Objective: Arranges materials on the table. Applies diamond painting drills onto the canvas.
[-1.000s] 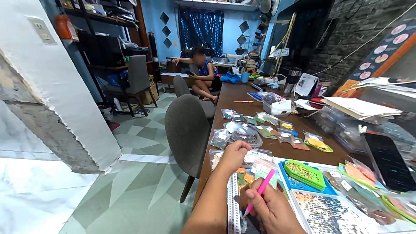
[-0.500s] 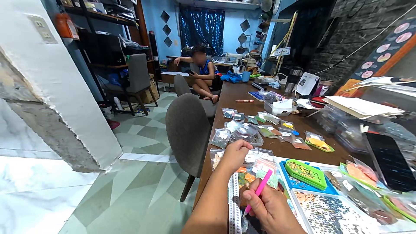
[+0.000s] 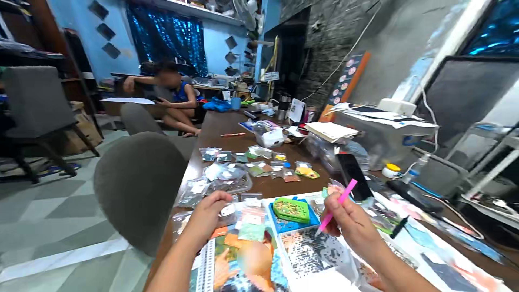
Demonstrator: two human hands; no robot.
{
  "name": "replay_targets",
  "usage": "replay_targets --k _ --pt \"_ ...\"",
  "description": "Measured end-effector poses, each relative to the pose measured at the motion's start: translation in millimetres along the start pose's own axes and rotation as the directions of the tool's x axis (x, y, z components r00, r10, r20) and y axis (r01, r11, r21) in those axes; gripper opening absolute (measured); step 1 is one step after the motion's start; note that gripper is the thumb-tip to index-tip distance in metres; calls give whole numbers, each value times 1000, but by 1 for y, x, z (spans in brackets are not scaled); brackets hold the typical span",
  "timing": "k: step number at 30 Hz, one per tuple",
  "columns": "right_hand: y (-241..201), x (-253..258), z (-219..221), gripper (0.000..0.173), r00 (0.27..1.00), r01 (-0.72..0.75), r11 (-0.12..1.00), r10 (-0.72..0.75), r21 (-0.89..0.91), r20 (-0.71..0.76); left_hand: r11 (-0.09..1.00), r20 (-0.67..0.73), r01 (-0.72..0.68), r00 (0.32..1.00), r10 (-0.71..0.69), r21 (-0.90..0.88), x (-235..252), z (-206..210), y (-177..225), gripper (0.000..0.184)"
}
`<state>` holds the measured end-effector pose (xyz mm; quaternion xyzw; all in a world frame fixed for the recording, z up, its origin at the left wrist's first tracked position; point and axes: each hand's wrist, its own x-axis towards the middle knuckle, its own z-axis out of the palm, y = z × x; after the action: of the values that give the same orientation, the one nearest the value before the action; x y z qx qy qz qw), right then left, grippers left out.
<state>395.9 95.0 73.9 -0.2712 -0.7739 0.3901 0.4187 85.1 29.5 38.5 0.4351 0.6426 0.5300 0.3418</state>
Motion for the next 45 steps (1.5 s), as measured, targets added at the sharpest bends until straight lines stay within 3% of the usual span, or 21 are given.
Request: replay_targets --k 5,10,13,21,32,38,40,45 --pt "39 -30 -18 38 994 27 997 -35 -78 -101 999 -40 20 999 -19 26 0 -1 -2 25" --pt "45 -34 -13 38 990 90 989 -102 -121 -100 1000 -95 -11 995 13 20 -2 -1 -5 17" --pt "48 -34 -14 38 989 105 983 -119 -150 -84 999 -118 -47 992 48 11 0 -2 -10 25" --pt "46 -35 -19 37 986 20 972 -59 -235 -159 990 -149 -130 982 119 -63 3 -3 -16 24" --pt "48 -34 -23 36 982 -58 958 3 -279 -191 983 -209 -33 978 -5 -178 4 -1 -13 21" --pt "50 -35 -22 38 988 -56 954 10 -296 -156 983 -208 -28 978 -10 -179 2 1 -10 46" --pt "51 -35 -21 38 987 -49 955 2 -292 -158 985 -226 -59 974 21 -164 2 0 -11 43" --pt "51 -35 -21 44 992 -5 930 -42 -367 -119 991 -240 -89 969 64 -98 2 -2 -13 16"
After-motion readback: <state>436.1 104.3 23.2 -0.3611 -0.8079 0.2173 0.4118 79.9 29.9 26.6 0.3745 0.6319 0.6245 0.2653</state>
